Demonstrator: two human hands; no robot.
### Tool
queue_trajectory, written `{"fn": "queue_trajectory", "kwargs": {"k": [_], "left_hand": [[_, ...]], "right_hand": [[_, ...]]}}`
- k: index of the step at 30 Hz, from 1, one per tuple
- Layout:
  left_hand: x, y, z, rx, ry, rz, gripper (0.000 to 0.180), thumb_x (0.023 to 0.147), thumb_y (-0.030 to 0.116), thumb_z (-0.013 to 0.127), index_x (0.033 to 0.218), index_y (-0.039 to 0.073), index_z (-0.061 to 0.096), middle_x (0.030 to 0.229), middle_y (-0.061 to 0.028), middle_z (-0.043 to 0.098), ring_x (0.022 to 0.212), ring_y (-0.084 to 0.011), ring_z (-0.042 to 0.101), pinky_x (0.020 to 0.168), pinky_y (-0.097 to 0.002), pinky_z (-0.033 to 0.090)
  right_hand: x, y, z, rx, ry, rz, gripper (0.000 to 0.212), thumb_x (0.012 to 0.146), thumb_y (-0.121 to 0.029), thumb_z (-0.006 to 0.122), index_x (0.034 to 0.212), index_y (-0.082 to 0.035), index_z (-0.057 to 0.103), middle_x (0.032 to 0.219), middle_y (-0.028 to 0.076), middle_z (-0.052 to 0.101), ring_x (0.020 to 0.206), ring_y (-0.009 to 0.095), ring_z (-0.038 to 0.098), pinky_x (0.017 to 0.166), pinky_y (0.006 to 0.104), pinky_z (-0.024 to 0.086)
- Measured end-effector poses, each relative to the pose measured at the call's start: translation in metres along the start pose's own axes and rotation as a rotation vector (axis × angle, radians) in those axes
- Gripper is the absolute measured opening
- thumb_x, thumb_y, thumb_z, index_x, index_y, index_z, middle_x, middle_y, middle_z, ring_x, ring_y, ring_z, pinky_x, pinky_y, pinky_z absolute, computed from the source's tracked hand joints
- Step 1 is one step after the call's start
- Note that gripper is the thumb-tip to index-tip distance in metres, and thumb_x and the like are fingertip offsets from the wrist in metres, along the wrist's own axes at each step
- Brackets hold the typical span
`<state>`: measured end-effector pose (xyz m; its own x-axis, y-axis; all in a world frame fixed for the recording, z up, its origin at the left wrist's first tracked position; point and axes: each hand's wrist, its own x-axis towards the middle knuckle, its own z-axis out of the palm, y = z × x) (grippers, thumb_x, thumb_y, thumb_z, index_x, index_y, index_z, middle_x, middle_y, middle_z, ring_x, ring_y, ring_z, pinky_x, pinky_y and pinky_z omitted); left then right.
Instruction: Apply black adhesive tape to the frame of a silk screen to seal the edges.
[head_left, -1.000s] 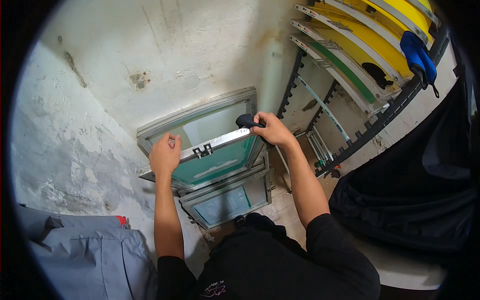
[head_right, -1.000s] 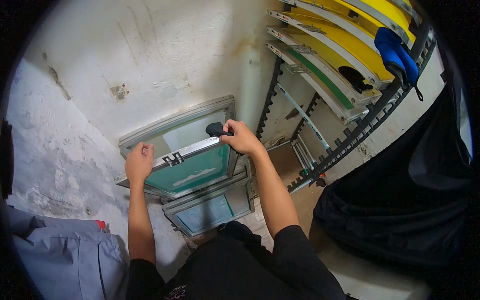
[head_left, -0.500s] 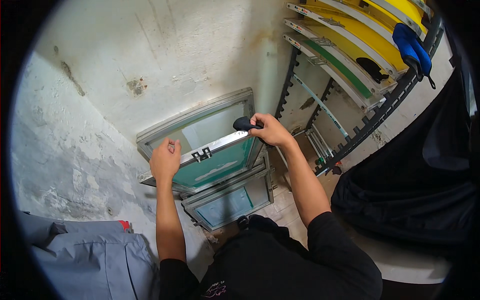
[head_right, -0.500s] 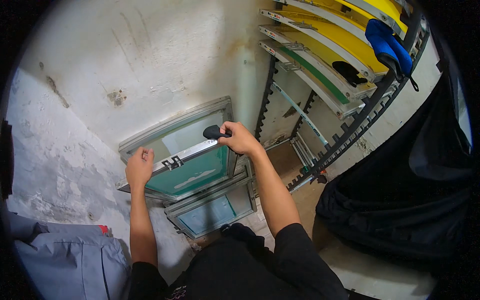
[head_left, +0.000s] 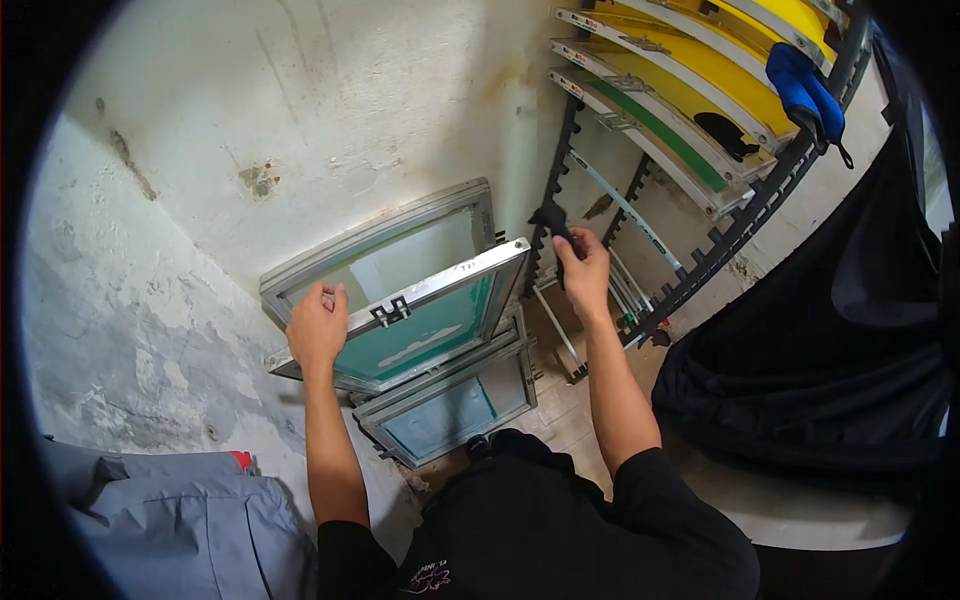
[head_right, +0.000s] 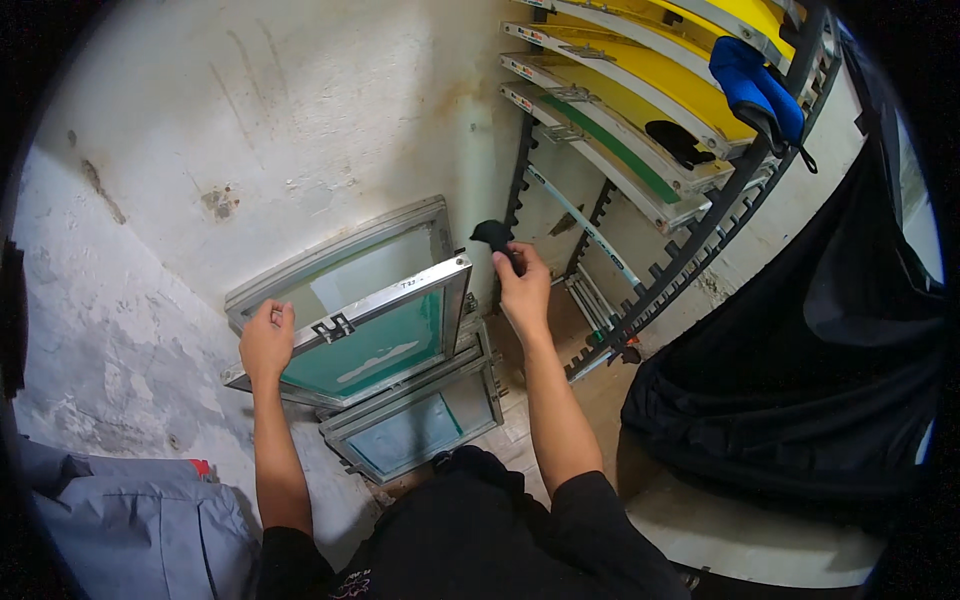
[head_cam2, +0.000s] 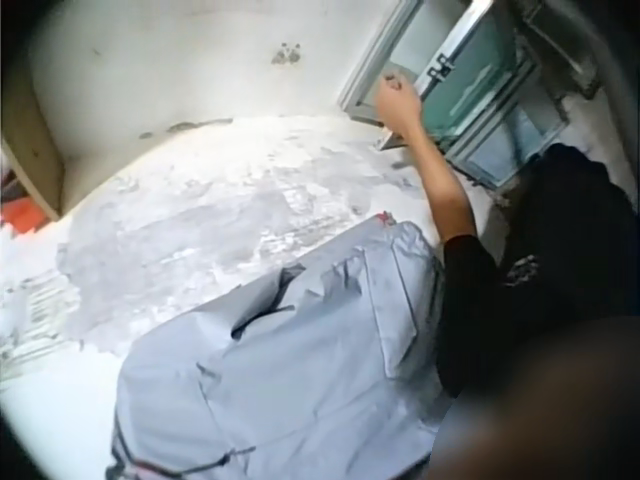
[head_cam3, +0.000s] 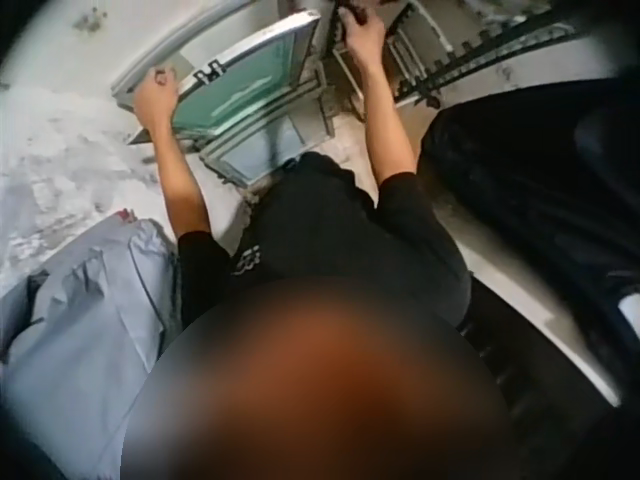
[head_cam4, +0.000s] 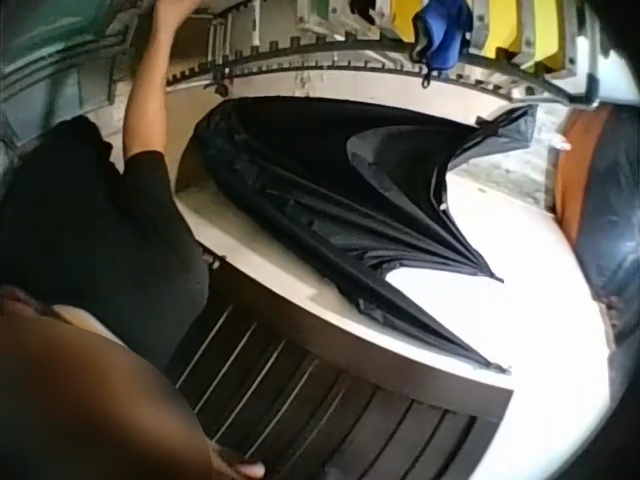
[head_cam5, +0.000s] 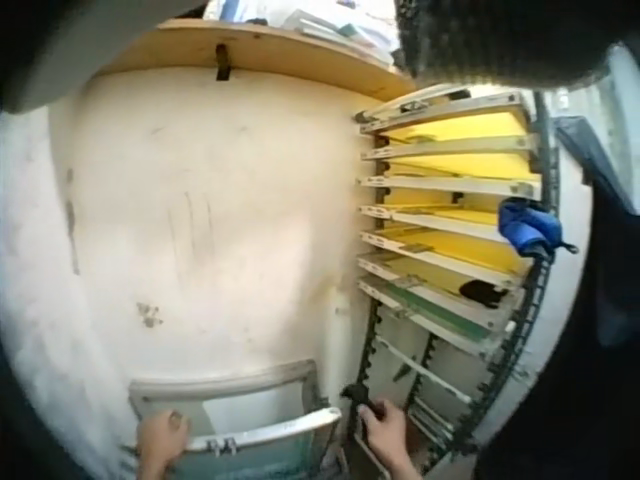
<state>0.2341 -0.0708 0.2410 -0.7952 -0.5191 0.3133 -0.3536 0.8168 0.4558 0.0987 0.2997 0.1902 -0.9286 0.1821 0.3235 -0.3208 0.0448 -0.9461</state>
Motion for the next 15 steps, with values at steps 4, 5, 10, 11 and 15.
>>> {"fn": "queue_trajectory", "kwargs": {"k": [4,5,10,11,15], "left_hand": [[-0.002,0.001,-0.001,-0.014,0.015,-0.005,0.033,0.096,0.043,0.065,0.096,0.011,0.07,0.078,-0.01,0.072,0.076,-0.0355,0.069,0.067,-0.0482,0.052],[-0.003,0.002,-0.002,-0.015,0.018,-0.004,0.033,0.096,0.043,0.065,0.096,0.011,0.07,0.078,-0.01,0.072,0.076,-0.0355,0.069,0.067,-0.0482,0.052],[-0.004,0.001,-0.004,-0.018,0.02,0.004,0.033,0.097,0.042,0.064,0.095,0.01,0.069,0.08,-0.0097,0.072,0.078,-0.0365,0.069,0.068,-0.0488,0.051],[-0.004,0.001,-0.004,-0.02,0.016,-0.001,0.033,0.097,0.042,0.064,0.095,0.01,0.069,0.08,-0.0097,0.072,0.078,-0.0365,0.069,0.068,-0.0488,0.051],[-0.005,0.0,-0.003,-0.034,0.024,-0.001,0.031,0.095,0.041,0.065,0.096,0.011,0.07,0.077,-0.0094,0.071,0.075,-0.035,0.069,0.066,-0.0477,0.051]], "right_hand": [[-0.004,-0.002,0.018,-0.132,-0.222,-0.084,0.025,0.088,-0.012,0.079,0.108,-0.002,0.068,0.096,0.003,0.066,0.087,0.012,0.06,0.079,0.0268,0.048],[-0.003,-0.003,0.021,-0.225,-0.25,-0.199,0.026,0.086,-0.012,0.08,0.108,-0.002,0.068,0.099,0.005,0.065,0.091,0.014,0.061,0.081,0.0281,0.049],[0.016,-0.007,0.031,-0.366,-0.333,-0.314,0.024,0.083,-0.014,0.08,0.098,0.0,0.067,0.1,0.011,0.067,0.09,0.018,0.064,0.08,0.0328,0.051],[0.02,-0.006,0.031,-0.317,-0.418,-0.161,0.023,0.083,-0.012,0.079,0.098,0.0,0.066,0.092,0.01,0.066,0.085,0.017,0.063,0.078,0.0327,0.051],[0.026,0.001,0.031,-0.239,-0.494,-0.063,0.019,0.083,-0.008,0.075,0.095,0.001,0.063,0.074,0.005,0.063,0.073,0.015,0.059,0.072,0.031,0.05]]}}
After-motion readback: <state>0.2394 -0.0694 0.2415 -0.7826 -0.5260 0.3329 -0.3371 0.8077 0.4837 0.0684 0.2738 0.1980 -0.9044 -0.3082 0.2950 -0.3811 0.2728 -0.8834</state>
